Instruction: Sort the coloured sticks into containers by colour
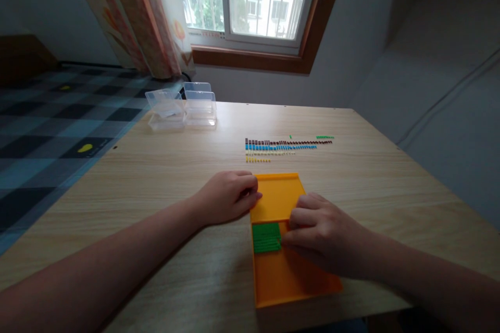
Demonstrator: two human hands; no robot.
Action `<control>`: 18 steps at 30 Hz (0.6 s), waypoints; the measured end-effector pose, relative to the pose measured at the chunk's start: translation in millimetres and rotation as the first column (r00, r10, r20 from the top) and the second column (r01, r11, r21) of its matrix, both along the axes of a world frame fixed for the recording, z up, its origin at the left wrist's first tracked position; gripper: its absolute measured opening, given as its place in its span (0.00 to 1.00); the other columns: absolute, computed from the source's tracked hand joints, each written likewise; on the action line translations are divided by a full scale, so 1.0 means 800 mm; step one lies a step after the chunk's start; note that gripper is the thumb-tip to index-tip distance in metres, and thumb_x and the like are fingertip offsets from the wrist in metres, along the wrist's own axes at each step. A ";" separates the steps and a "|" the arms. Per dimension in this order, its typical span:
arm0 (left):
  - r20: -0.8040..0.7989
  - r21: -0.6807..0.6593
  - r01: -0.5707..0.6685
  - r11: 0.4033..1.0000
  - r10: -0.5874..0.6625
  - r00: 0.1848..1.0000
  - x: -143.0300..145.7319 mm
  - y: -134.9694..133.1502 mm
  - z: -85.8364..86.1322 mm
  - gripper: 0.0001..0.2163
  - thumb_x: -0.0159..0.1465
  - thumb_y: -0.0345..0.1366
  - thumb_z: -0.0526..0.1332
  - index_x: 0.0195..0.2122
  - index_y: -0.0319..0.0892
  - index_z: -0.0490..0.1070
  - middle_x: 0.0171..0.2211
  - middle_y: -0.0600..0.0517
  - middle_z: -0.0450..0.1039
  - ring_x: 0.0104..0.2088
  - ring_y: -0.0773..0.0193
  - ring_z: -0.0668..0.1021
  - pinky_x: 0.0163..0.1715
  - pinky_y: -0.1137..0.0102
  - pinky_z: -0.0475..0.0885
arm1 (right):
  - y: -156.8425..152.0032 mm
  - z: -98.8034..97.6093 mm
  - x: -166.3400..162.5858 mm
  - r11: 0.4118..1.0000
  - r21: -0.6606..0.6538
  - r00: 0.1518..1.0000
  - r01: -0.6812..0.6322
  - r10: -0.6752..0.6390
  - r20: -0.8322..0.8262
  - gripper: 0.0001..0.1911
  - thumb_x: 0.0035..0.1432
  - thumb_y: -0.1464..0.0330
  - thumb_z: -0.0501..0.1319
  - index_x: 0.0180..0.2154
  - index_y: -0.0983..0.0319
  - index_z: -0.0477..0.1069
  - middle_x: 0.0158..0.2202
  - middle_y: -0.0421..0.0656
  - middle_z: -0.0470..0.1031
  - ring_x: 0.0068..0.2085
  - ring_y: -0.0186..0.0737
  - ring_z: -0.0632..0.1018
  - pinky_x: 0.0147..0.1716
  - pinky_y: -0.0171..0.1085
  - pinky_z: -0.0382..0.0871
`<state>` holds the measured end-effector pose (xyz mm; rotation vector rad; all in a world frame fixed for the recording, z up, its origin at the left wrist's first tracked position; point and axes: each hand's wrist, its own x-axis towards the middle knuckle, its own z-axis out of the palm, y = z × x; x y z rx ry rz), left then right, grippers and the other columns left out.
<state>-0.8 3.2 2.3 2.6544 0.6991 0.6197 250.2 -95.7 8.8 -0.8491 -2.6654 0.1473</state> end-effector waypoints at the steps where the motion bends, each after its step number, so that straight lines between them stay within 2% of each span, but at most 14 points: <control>1: -0.001 0.001 0.000 1.000 0.000 1.000 0.000 0.000 0.000 0.10 0.69 0.36 0.57 0.29 0.43 0.66 0.27 0.54 0.69 0.25 0.66 0.69 0.26 0.70 0.62 | 0.000 0.000 0.000 1.000 0.000 1.000 0.000 0.000 -0.001 0.10 0.69 0.70 0.61 0.34 0.59 0.78 0.30 0.40 0.73 0.34 0.40 0.66 0.37 0.42 0.52; 12: -0.004 0.000 0.002 1.000 -0.002 1.000 0.000 0.000 -0.001 0.10 0.69 0.36 0.57 0.29 0.42 0.65 0.27 0.54 0.70 0.25 0.66 0.70 0.26 0.70 0.61 | -0.001 -0.007 -0.001 0.999 -0.026 0.999 -0.018 0.017 -0.037 0.09 0.68 0.72 0.61 0.36 0.60 0.78 0.30 0.41 0.74 0.34 0.40 0.67 0.36 0.41 0.54; 18: -0.005 0.008 -0.001 1.000 0.001 1.000 0.000 0.000 -0.001 0.10 0.69 0.35 0.57 0.29 0.42 0.66 0.28 0.54 0.70 0.26 0.66 0.70 0.26 0.70 0.62 | -0.005 -0.001 -0.001 1.000 -0.011 0.998 -0.017 0.017 -0.066 0.09 0.67 0.74 0.60 0.35 0.60 0.78 0.29 0.41 0.73 0.34 0.40 0.67 0.35 0.42 0.54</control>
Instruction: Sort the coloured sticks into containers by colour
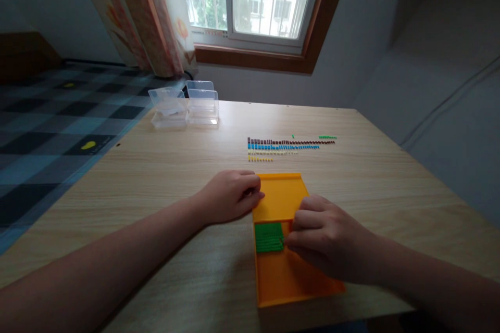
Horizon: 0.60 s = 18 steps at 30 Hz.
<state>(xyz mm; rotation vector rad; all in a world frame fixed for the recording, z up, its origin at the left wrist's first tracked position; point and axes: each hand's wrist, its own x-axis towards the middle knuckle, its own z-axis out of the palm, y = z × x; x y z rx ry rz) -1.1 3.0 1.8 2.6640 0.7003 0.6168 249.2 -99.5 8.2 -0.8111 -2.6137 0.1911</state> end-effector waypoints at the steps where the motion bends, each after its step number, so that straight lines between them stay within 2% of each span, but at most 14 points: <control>1: -0.004 0.002 -0.001 1.000 0.001 1.000 0.000 0.000 0.000 0.10 0.69 0.35 0.58 0.29 0.42 0.66 0.28 0.54 0.70 0.26 0.66 0.70 0.26 0.70 0.62 | -0.001 0.001 0.000 1.000 -0.004 1.000 -0.004 0.004 0.003 0.09 0.67 0.73 0.60 0.35 0.60 0.78 0.29 0.41 0.73 0.34 0.40 0.67 0.35 0.42 0.54; 11: -0.018 0.010 -0.007 1.000 0.007 1.000 0.000 0.000 0.000 0.10 0.69 0.36 0.58 0.29 0.43 0.66 0.28 0.54 0.70 0.26 0.66 0.71 0.26 0.70 0.63 | -0.002 0.000 -0.004 0.999 -0.012 0.998 -0.042 0.043 0.040 0.07 0.66 0.72 0.62 0.35 0.58 0.77 0.28 0.39 0.73 0.34 0.40 0.66 0.35 0.42 0.52; 18: -0.012 0.011 0.003 1.000 -0.003 1.000 0.000 0.002 -0.002 0.11 0.70 0.36 0.57 0.29 0.43 0.66 0.28 0.54 0.70 0.26 0.66 0.70 0.26 0.70 0.62 | -0.003 0.005 -0.001 1.000 0.008 1.000 -0.028 0.028 0.001 0.09 0.67 0.73 0.59 0.35 0.60 0.77 0.29 0.40 0.73 0.34 0.40 0.67 0.35 0.42 0.53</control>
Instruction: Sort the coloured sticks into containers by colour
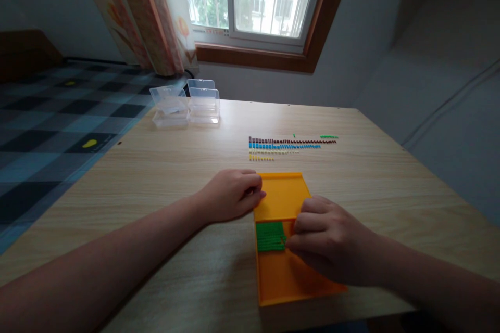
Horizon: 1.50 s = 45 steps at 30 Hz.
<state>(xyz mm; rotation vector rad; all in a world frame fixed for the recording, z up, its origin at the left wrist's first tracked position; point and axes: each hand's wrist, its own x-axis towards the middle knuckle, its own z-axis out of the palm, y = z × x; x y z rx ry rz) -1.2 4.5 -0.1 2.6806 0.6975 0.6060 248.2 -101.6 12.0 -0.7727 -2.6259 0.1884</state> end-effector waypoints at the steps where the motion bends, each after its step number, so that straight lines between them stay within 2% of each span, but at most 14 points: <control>1: -0.001 0.002 0.002 1.000 -0.002 1.000 0.000 0.000 -0.001 0.11 0.70 0.36 0.57 0.29 0.43 0.66 0.28 0.54 0.70 0.26 0.66 0.70 0.26 0.70 0.62 | 0.001 0.000 0.001 1.000 0.000 1.000 0.007 -0.007 0.002 0.09 0.67 0.73 0.59 0.36 0.60 0.77 0.29 0.41 0.73 0.34 0.40 0.67 0.35 0.42 0.53; 17: -0.015 -0.001 -0.004 1.000 0.004 1.000 0.000 -0.001 0.001 0.11 0.70 0.37 0.56 0.28 0.43 0.65 0.27 0.54 0.70 0.26 0.66 0.70 0.26 0.70 0.61 | 0.006 -0.011 -0.001 1.000 0.008 1.000 -0.004 0.004 0.006 0.07 0.68 0.72 0.61 0.38 0.60 0.78 0.29 0.40 0.74 0.33 0.40 0.67 0.35 0.42 0.53; 21: -0.014 -0.004 -0.007 1.000 0.007 1.000 0.000 -0.002 0.002 0.11 0.69 0.37 0.57 0.28 0.43 0.65 0.27 0.54 0.70 0.26 0.66 0.70 0.26 0.70 0.61 | 0.004 -0.007 0.000 1.000 -0.002 1.000 -0.002 0.002 -0.005 0.08 0.67 0.73 0.59 0.39 0.60 0.78 0.30 0.41 0.74 0.33 0.40 0.67 0.35 0.42 0.53; 27: -0.026 0.003 -0.009 1.000 0.009 1.000 0.000 -0.001 0.001 0.11 0.69 0.37 0.57 0.28 0.43 0.65 0.28 0.54 0.70 0.25 0.66 0.70 0.26 0.70 0.61 | 0.001 0.002 -0.002 0.999 -0.040 0.998 -0.036 0.037 0.044 0.07 0.62 0.73 0.61 0.33 0.60 0.76 0.29 0.40 0.72 0.33 0.40 0.65 0.34 0.43 0.51; 33: -0.025 -0.004 -0.009 1.000 0.009 1.000 0.001 -0.001 0.002 0.11 0.69 0.37 0.57 0.28 0.42 0.66 0.27 0.54 0.70 0.25 0.66 0.70 0.26 0.71 0.61 | 0.003 -0.003 -0.001 0.997 -0.034 0.997 -0.065 0.066 0.048 0.07 0.64 0.72 0.60 0.36 0.59 0.77 0.29 0.39 0.72 0.33 0.40 0.65 0.33 0.43 0.50; 45: -0.021 0.000 -0.007 1.000 0.007 1.000 0.001 -0.001 0.001 0.12 0.69 0.38 0.56 0.28 0.42 0.65 0.27 0.54 0.70 0.25 0.66 0.70 0.26 0.71 0.61 | 0.003 -0.001 -0.002 0.997 -0.027 0.998 -0.066 0.067 0.011 0.07 0.63 0.74 0.60 0.36 0.60 0.77 0.30 0.40 0.72 0.33 0.40 0.65 0.34 0.42 0.51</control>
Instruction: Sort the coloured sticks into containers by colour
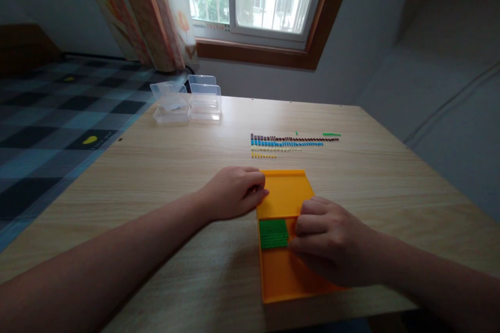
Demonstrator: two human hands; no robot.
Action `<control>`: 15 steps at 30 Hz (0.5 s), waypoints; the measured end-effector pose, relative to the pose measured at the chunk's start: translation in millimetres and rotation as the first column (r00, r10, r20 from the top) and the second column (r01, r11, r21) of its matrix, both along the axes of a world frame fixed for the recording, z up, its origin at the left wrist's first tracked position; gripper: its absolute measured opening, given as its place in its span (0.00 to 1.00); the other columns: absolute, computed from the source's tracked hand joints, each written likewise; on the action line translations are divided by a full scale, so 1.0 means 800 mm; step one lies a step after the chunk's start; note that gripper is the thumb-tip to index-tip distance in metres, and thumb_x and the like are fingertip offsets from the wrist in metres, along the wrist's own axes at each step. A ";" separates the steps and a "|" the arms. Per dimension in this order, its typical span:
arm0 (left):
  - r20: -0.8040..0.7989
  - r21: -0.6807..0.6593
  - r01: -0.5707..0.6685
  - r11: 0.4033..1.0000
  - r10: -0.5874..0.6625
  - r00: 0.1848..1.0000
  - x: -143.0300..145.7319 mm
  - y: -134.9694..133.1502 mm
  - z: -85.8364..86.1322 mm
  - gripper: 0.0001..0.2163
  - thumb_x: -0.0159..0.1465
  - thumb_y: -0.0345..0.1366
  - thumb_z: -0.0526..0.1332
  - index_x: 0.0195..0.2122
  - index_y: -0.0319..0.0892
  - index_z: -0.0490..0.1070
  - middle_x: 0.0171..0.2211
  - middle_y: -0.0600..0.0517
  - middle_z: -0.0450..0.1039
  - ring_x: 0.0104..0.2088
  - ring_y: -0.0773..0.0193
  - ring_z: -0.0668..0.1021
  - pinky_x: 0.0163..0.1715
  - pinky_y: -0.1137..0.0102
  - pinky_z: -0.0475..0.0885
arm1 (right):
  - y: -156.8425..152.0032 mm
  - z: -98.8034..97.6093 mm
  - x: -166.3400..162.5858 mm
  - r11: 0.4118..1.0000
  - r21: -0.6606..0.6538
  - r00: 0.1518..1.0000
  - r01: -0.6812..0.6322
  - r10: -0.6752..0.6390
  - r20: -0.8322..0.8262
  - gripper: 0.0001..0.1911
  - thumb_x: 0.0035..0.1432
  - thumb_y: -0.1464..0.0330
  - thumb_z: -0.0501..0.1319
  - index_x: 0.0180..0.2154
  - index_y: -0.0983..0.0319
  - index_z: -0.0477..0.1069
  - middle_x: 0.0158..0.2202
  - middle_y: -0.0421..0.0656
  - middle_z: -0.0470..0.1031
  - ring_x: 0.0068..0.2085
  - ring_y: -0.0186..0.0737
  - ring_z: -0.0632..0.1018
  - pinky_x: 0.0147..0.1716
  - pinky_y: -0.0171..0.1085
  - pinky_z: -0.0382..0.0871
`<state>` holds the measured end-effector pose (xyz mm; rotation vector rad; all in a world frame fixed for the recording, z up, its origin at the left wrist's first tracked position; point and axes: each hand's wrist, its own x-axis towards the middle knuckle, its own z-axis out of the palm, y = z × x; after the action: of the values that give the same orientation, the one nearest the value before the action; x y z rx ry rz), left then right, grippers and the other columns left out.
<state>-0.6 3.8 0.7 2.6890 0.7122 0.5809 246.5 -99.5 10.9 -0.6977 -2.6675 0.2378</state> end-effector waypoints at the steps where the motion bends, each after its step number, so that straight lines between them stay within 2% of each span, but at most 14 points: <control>1: 0.001 0.002 0.000 1.000 0.000 1.000 0.000 0.000 0.000 0.12 0.69 0.38 0.56 0.28 0.42 0.65 0.27 0.54 0.70 0.25 0.67 0.70 0.26 0.71 0.61 | 0.000 0.000 0.000 1.000 0.004 1.000 0.004 -0.004 -0.002 0.07 0.62 0.74 0.60 0.36 0.61 0.77 0.30 0.40 0.72 0.33 0.40 0.65 0.34 0.42 0.51; 15: 0.004 0.009 0.005 1.000 -0.005 1.000 0.000 -0.001 0.000 0.12 0.69 0.38 0.56 0.28 0.42 0.65 0.27 0.54 0.70 0.25 0.66 0.70 0.26 0.70 0.61 | 0.006 -0.003 0.002 0.999 0.012 0.998 0.034 -0.034 0.046 0.08 0.65 0.73 0.59 0.35 0.61 0.76 0.30 0.41 0.73 0.33 0.40 0.65 0.34 0.42 0.52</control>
<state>-0.7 3.1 0.4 2.6962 0.7035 0.5897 248.3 -94.6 8.3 -0.7531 -2.6963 0.2004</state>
